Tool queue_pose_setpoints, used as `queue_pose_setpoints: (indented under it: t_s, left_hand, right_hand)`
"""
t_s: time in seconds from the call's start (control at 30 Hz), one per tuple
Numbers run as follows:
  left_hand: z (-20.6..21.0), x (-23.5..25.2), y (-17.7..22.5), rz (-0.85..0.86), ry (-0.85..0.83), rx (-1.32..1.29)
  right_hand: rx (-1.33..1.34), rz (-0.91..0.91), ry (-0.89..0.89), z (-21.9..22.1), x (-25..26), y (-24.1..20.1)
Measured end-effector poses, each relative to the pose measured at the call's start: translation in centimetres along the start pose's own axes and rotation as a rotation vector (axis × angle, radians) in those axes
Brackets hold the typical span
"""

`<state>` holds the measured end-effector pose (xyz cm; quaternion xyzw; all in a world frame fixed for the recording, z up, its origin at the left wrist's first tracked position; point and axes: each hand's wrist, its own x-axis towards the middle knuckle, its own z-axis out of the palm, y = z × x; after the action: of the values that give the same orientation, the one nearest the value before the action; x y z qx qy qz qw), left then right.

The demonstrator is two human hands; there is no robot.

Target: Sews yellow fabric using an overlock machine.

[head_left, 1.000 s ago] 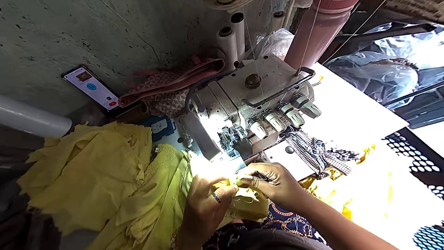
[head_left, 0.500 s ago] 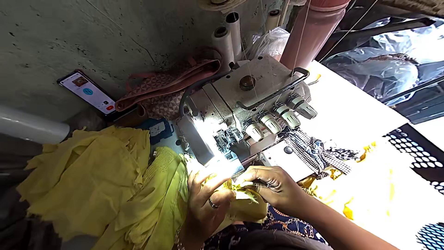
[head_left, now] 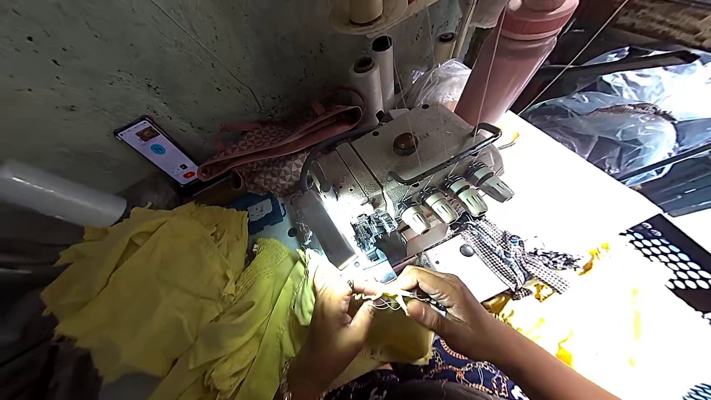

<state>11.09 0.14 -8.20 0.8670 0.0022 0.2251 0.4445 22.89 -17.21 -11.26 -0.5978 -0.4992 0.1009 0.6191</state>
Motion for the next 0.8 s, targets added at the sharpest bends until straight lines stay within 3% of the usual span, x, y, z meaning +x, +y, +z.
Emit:
queue_pose_setpoints:
  t_s: [0.2,0.43,0.6,0.8]
  left_hand:
    - [-0.5,0.6,0.4,-0.009,0.007,0.081]
    - [0.4,0.6,0.8,0.064,0.187,0.428]
    - [0.0,0.6,1.2,0.036,0.119,0.546]
    - [1.0,0.8,1.7,-0.001,0.189,0.645]
  right_hand:
    - [-0.173,0.039,0.110,0.8,0.7,0.1]
    - [-0.150,0.064,0.161,1.2,1.0,0.0]
    - [-0.301,0.010,0.187,1.4,0.9,0.2]
    - [-0.310,0.072,0.224,1.2,1.0,0.5]
